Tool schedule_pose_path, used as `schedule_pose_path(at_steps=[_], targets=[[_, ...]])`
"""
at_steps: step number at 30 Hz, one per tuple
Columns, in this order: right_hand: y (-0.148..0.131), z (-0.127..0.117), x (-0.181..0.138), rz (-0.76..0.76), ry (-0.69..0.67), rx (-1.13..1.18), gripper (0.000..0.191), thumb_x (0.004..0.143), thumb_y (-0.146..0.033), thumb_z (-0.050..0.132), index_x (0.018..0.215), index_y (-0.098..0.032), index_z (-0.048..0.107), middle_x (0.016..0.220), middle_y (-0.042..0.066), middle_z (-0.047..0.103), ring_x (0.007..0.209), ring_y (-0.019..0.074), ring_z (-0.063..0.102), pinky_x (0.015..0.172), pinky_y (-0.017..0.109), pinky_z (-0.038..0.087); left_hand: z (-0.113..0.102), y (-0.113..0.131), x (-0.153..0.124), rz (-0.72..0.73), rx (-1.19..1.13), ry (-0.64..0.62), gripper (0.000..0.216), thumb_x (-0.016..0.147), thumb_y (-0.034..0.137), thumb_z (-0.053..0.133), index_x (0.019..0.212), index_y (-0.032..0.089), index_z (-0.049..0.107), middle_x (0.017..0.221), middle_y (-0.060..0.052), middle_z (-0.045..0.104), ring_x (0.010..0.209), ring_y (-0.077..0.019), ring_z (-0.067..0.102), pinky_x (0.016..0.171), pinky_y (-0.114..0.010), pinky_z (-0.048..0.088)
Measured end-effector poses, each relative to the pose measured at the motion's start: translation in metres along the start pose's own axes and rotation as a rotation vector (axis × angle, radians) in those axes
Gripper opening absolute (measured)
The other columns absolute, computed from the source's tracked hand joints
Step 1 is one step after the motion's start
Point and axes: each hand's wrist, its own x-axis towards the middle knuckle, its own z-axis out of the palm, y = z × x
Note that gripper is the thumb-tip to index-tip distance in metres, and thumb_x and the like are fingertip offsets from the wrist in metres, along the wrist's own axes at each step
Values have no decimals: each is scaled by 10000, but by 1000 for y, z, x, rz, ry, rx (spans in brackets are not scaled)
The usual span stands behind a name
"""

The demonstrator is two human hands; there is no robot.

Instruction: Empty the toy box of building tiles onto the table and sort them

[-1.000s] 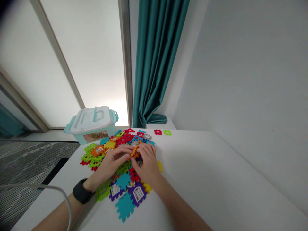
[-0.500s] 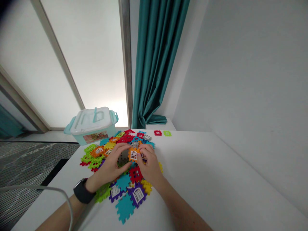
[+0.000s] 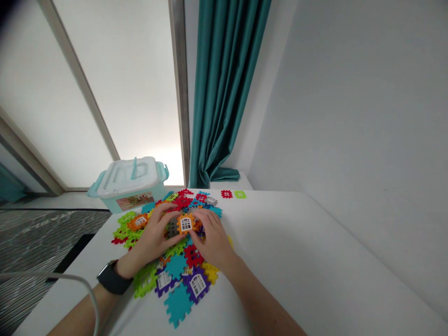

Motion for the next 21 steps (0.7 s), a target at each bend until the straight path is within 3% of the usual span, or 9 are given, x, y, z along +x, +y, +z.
schedule_pose_path(at_steps=[5, 11, 21], targets=[[6, -3, 2, -167, -67, -90, 438, 903, -192, 593, 1328, -233, 497, 1352, 122, 563, 1277, 273, 508, 1092, 522, 438, -1, -2, 0, 0, -12, 6, 447, 857, 343, 720, 1251, 242, 536, 1329, -135, 489, 1267, -319, 490, 1058, -516, 451], [9, 0, 1, -202, -42, -127, 304, 909, -176, 606, 1206, -235, 571, 1212, 109, 605, 1181, 265, 545, 1018, 496, 494, -1, -3, -1, -8, -16, -27, 458, 842, 373, 746, 1229, 227, 549, 1320, -138, 486, 1257, -318, 486, 1055, -507, 452], [5, -1, 1, -185, -50, -136, 216, 911, -162, 613, 1120, -215, 600, 1210, 119, 578, 1156, 258, 540, 989, 463, 499, 0, -5, -1, -27, -1, -58, 487, 842, 399, 748, 1249, 238, 534, 1312, -133, 476, 1249, -322, 478, 1046, -518, 448]])
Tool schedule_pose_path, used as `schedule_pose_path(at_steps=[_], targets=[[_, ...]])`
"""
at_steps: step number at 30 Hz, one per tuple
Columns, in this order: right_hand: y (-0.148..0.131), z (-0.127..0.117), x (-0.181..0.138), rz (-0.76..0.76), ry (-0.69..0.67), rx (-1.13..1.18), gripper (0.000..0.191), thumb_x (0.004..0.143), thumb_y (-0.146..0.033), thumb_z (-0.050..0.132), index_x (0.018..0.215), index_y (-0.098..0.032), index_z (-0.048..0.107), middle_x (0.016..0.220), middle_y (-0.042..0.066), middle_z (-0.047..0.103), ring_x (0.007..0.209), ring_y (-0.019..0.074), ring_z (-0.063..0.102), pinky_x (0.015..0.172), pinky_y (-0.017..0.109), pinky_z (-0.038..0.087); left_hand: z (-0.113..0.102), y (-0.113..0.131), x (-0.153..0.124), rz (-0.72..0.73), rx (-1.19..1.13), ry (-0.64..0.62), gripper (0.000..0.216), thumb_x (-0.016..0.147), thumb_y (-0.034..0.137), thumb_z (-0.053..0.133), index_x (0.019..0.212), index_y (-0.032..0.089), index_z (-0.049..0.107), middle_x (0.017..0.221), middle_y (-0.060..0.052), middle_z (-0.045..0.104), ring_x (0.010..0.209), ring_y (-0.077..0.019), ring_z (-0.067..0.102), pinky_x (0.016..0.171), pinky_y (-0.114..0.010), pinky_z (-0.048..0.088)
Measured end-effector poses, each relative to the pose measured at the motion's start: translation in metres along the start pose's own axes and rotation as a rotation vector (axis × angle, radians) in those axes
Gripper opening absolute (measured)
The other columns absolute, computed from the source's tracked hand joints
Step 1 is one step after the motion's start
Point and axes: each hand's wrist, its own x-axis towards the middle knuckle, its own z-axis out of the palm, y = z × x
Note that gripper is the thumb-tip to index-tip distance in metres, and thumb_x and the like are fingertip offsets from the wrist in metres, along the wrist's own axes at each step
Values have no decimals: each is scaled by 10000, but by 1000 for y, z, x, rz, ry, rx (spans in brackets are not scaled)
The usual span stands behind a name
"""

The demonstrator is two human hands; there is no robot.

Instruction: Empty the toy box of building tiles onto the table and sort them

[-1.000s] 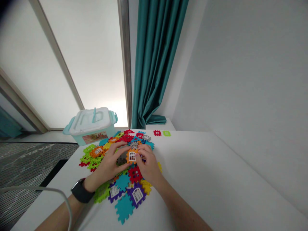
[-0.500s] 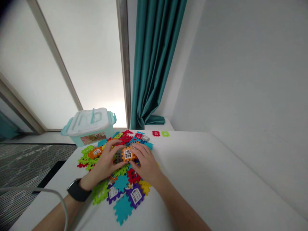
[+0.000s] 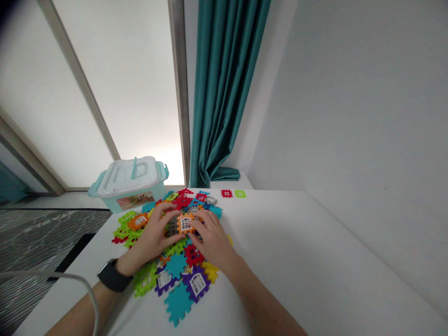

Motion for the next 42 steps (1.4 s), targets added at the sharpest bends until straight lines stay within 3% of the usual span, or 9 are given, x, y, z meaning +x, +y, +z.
schedule_pose_path(at_steps=[12, 21, 26, 31, 38, 42], targets=[[0, 1, -1, 11, 3, -15, 232, 906, -159, 618, 1129, -222, 617, 1197, 116, 588, 1126, 253, 563, 947, 445, 519, 2, -1, 0, 10, -8, 6, 486, 845, 394, 745, 1256, 242, 535, 1295, -129, 501, 1228, -313, 503, 1032, -506, 461], [8, -3, 1, 51, 94, -43, 182, 904, -180, 612, 1081, -218, 627, 1172, 109, 644, 1105, 256, 576, 974, 467, 495, -7, 1, 2, 7, 22, 29, 475, 857, 364, 714, 1274, 237, 525, 1286, -121, 528, 1222, -301, 516, 1028, -490, 456], [30, -12, 0, 160, 71, -46, 251, 929, -245, 591, 1178, -224, 611, 1174, 102, 663, 1124, 260, 585, 993, 466, 483, -8, 4, 4, 25, 47, -18, 273, 917, 316, 620, 1174, 228, 588, 1239, -107, 568, 1174, -282, 539, 1002, -475, 462], [64, -19, -19, 234, 64, -100, 273, 928, -279, 576, 1190, -221, 624, 1193, 112, 673, 1140, 269, 595, 1003, 472, 476, -7, 8, 4, 32, 43, -106, 224, 948, 304, 557, 1149, 231, 623, 1205, -95, 597, 1128, -267, 565, 966, -456, 489], [116, -42, -67, 403, -118, -218, 283, 928, -290, 549, 1182, -219, 653, 1200, 98, 695, 1134, 258, 611, 1008, 459, 468, -1, 3, 3, 68, 54, -169, 237, 966, 298, 521, 1169, 237, 626, 1205, -101, 612, 1094, -259, 589, 937, -445, 506], [128, -49, -75, 446, -213, -270, 234, 936, -270, 542, 1109, -228, 694, 1188, 93, 695, 1139, 249, 607, 1018, 451, 457, 1, -1, 3, 60, 54, -163, 244, 969, 309, 510, 1169, 234, 630, 1201, -102, 615, 1111, -262, 590, 959, -446, 504]])
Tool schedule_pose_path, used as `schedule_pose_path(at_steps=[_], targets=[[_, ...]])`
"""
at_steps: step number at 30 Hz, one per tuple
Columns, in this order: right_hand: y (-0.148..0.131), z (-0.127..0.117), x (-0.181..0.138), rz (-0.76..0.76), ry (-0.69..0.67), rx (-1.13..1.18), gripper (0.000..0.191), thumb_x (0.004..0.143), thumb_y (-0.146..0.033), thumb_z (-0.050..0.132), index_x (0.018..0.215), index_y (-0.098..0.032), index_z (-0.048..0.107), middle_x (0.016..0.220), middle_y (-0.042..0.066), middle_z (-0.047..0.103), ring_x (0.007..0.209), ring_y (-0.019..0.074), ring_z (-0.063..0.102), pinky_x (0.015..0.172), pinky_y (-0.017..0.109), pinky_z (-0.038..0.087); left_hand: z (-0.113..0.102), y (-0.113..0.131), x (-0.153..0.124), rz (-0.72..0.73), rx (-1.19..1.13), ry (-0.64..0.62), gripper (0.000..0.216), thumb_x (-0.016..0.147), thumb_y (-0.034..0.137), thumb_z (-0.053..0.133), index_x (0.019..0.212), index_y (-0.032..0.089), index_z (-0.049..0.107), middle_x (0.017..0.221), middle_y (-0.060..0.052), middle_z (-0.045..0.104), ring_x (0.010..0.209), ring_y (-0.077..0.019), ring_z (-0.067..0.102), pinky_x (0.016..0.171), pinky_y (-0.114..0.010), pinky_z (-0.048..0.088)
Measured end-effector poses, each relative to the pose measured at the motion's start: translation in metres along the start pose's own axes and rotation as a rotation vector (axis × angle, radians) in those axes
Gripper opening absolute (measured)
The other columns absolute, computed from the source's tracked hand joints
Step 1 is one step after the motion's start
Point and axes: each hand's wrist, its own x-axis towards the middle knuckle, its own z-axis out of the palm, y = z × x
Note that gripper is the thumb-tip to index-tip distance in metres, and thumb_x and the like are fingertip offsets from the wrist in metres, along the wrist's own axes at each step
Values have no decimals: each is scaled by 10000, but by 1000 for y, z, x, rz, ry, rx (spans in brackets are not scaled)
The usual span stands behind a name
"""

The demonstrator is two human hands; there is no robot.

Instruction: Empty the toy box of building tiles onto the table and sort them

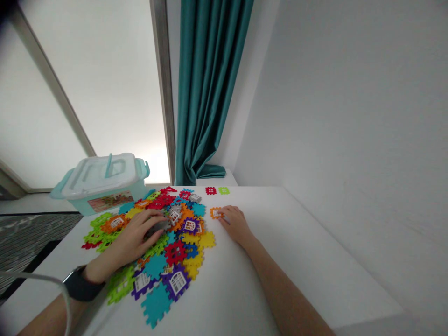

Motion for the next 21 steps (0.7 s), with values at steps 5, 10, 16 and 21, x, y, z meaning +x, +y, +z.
schedule_pose_path(at_steps=[5, 10, 16, 21], targets=[[-11, 0, -5, -13, 70, 5, 322, 927, -204, 523, 1222, -212, 650, 1302, 122, 595, 1202, 239, 558, 1034, 446, 469, 2, -3, -1, 11, 13, 6, 253, 976, 321, 497, 1170, 234, 634, 1204, -102, 620, 1118, -261, 597, 960, -440, 508], [-31, 0, -16, -79, 26, -34, 334, 909, -159, 518, 1204, -226, 658, 1225, 98, 636, 1167, 237, 564, 1048, 451, 467, 2, -2, -1, 38, 17, 20, 237, 974, 338, 494, 1114, 245, 661, 1166, -93, 645, 1089, -259, 614, 938, -419, 519], [-36, 9, -9, -54, 14, -107, 401, 911, -199, 522, 1297, -212, 626, 1303, 108, 633, 1244, 243, 540, 1096, 439, 427, 2, -1, 0, 45, 16, 28, 235, 971, 338, 496, 1105, 248, 667, 1155, -93, 656, 1078, -258, 625, 929, -414, 523], [-35, 13, 4, -37, 16, -130, 417, 913, -222, 518, 1317, -221, 624, 1344, 109, 622, 1273, 246, 533, 1110, 437, 409, 2, 1, 0, 46, 22, 30, 231, 967, 336, 501, 1102, 251, 667, 1150, -92, 662, 1073, -256, 627, 931, -408, 523]])
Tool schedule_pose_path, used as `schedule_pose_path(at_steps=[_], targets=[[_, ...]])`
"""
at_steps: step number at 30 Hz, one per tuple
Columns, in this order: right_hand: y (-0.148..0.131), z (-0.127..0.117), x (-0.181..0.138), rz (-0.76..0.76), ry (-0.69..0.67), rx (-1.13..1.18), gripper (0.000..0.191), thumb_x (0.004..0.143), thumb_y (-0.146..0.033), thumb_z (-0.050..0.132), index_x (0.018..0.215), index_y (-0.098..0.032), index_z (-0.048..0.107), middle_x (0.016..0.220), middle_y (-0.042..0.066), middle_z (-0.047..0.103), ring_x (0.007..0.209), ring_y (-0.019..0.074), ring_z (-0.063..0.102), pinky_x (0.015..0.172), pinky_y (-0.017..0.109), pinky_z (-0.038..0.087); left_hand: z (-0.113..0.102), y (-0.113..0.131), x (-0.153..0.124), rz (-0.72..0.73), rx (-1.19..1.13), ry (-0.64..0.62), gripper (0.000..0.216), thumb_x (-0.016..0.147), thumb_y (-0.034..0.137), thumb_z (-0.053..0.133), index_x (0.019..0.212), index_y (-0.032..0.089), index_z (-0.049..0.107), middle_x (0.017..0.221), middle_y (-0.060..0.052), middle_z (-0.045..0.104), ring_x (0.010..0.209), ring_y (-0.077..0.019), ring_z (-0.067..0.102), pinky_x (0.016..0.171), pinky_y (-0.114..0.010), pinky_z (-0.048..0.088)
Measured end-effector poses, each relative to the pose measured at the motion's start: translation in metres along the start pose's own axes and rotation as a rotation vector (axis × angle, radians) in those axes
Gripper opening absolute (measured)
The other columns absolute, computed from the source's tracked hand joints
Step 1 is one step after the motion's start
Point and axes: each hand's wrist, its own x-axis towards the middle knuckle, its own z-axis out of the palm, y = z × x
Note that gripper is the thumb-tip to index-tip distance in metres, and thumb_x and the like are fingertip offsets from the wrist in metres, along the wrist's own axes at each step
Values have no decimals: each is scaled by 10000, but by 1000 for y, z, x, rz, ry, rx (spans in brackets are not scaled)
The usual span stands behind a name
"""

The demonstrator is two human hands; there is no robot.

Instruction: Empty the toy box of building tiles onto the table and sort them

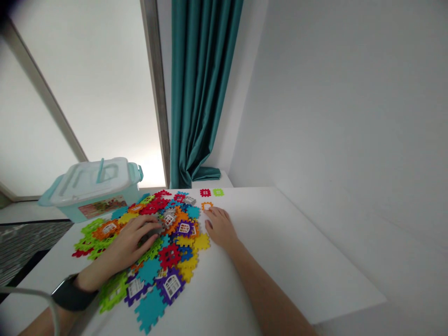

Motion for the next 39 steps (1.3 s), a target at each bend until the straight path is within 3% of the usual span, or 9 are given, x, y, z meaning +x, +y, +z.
schedule_pose_path(at_steps=[9, 29, 35, 39], targets=[[-2, -2, 4, 26, -57, -8, 419, 937, -220, 481, 1338, -237, 602, 1391, 88, 600, 1301, 226, 519, 1123, 433, 373, 2, -2, -1, 7, 5, -16, 234, 968, 317, 504, 1125, 245, 662, 1165, -91, 654, 1083, -258, 629, 940, -416, 522], [-1, -1, 2, 30, -27, 12, 434, 918, -232, 492, 1338, -232, 598, 1406, 107, 578, 1310, 248, 507, 1122, 453, 388, -1, 0, -1, -5, 13, -33, 241, 975, 313, 483, 1128, 244, 656, 1180, -94, 646, 1096, -264, 620, 940, -432, 508], [2, -1, 3, 17, 105, 85, 408, 914, -200, 480, 1298, -173, 613, 1360, 140, 593, 1313, 273, 474, 1097, 486, 408, -2, 0, -1, -13, 2, -43, 233, 977, 313, 487, 1121, 244, 655, 1176, -88, 647, 1100, -256, 615, 947, -419, 506], [-3, -6, -1, -37, 176, 187, 350, 920, -172, 472, 1223, -193, 646, 1226, 120, 660, 1209, 262, 533, 1062, 494, 428, -3, -1, -1, -26, -5, -67, 236, 978, 306, 485, 1130, 238, 652, 1189, -88, 639, 1104, -259, 609, 939, -432, 505]])
